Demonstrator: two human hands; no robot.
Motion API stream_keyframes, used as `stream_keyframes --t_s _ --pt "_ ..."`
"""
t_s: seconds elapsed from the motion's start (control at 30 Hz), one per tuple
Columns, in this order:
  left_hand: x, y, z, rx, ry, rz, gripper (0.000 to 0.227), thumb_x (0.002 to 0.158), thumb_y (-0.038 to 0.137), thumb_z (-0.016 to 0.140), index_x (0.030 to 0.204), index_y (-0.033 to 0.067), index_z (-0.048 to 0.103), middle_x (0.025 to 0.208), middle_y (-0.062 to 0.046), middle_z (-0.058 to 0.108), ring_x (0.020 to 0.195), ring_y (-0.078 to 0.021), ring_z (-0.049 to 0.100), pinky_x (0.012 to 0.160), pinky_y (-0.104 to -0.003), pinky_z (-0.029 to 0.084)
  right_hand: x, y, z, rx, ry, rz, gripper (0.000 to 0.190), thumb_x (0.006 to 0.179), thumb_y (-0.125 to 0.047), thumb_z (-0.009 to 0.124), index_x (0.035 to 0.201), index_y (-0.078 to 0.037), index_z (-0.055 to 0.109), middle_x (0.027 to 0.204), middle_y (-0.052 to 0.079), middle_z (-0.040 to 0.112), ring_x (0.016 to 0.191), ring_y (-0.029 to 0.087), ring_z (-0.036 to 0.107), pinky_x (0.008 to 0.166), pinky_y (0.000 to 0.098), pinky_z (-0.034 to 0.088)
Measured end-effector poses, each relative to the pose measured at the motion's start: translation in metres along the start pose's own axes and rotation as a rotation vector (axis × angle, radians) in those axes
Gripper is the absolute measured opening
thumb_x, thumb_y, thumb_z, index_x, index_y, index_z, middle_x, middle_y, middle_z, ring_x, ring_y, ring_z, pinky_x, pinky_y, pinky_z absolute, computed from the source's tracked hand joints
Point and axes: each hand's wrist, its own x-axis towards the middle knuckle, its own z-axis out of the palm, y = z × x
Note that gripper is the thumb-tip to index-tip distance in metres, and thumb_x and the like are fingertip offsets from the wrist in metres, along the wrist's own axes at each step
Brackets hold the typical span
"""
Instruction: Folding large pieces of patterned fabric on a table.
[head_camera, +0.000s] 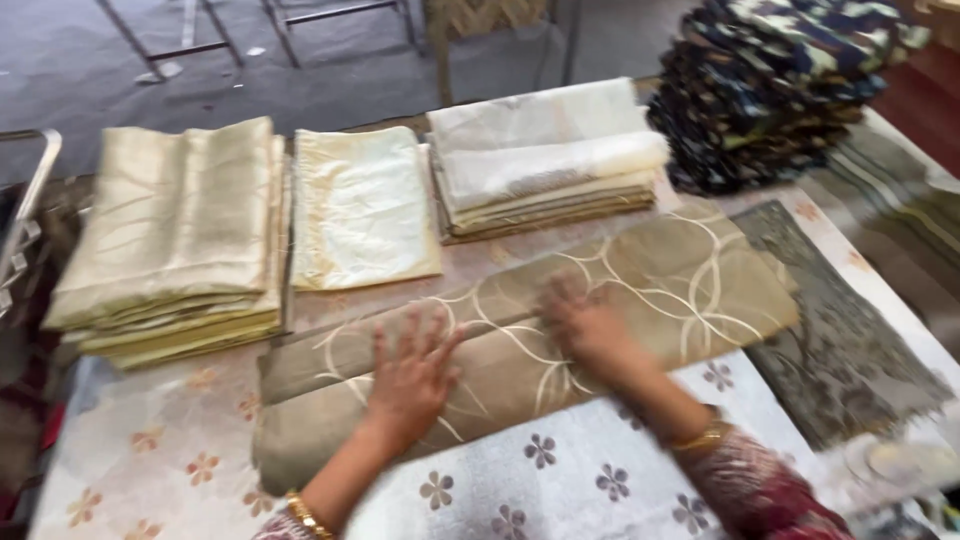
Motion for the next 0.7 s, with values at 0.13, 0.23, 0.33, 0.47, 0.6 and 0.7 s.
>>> stream_keyframes --t_s 0.13,0.23,0.33,0.47,0.6,0.7 --pt "0.018 0.035 0.001 -0.173 -0.21 0.09 0.071 0.097 0.062 0.039 0.16 0.0334 0.024 0.169 -0.001 0.015 0.156 -0.0334 0.006 0.116 -0.071 0.0 -0.017 -0.065 0.027 -0.294 0.022 -0.498 0.073 0.097 -0.049 0.059 0.157 -0.018 0.033 0.166 0.007 0.021 0.154 0.028 0.019 0.117 0.0661 0.008" --pt "0.006 -0.001 0.045 -0.108 -0.106 0.056 0.077 0.091 0.073 0.038 0.158 0.0366 0.022 0.167 -0.001 0.014 0.151 -0.0334 0.006 0.113 -0.073 0.0 0.001 -0.026 -0.019 -0.182 -0.178 -0.069 0.075 0.095 -0.05 0.058 0.16 -0.024 0.029 0.171 0.004 0.014 0.154 0.028 0.018 0.124 0.0509 0.008" --pt "-0.004 -0.052 0.046 -0.124 -0.016 -0.031 0.081 0.09 0.079 0.034 0.158 0.0363 0.021 0.172 -0.002 0.012 0.156 -0.0361 0.007 0.113 -0.078 0.003 0.012 0.14 -0.037 -0.008 0.098 0.154 0.074 0.096 -0.052 0.052 0.16 -0.025 0.026 0.173 0.007 0.013 0.159 0.028 0.006 0.126 0.0502 0.006" --pt "-0.017 -0.077 0.051 -0.035 -0.086 -0.181 0.079 0.085 0.081 0.032 0.155 0.0459 0.022 0.167 0.005 0.012 0.153 -0.0302 0.007 0.109 -0.076 0.005 -0.012 0.137 -0.102 -0.376 0.01 0.475 0.062 0.102 -0.058 0.037 0.159 -0.038 0.022 0.169 0.002 0.006 0.157 0.026 -0.003 0.12 0.0616 -0.009" --pt "-0.017 -0.075 0.052 -0.031 -0.086 -0.183 0.079 0.086 0.078 0.035 0.156 0.044 0.023 0.168 0.004 0.012 0.153 -0.0314 0.007 0.109 -0.077 0.006 -0.02 0.162 -0.098 -0.356 0.247 0.479 0.067 0.097 -0.058 0.043 0.159 -0.035 0.032 0.17 0.0 0.02 0.157 0.026 0.015 0.123 0.0617 0.006" --pt "-0.016 -0.076 0.051 -0.036 -0.092 -0.194 0.079 0.085 0.078 0.037 0.156 0.0445 0.023 0.168 0.004 0.012 0.153 -0.0315 0.007 0.109 -0.077 0.006 -0.027 0.171 -0.105 -0.344 0.37 0.505 0.071 0.094 -0.062 0.052 0.156 -0.031 0.04 0.167 0.005 0.032 0.154 0.03 0.027 0.122 0.0559 0.02"
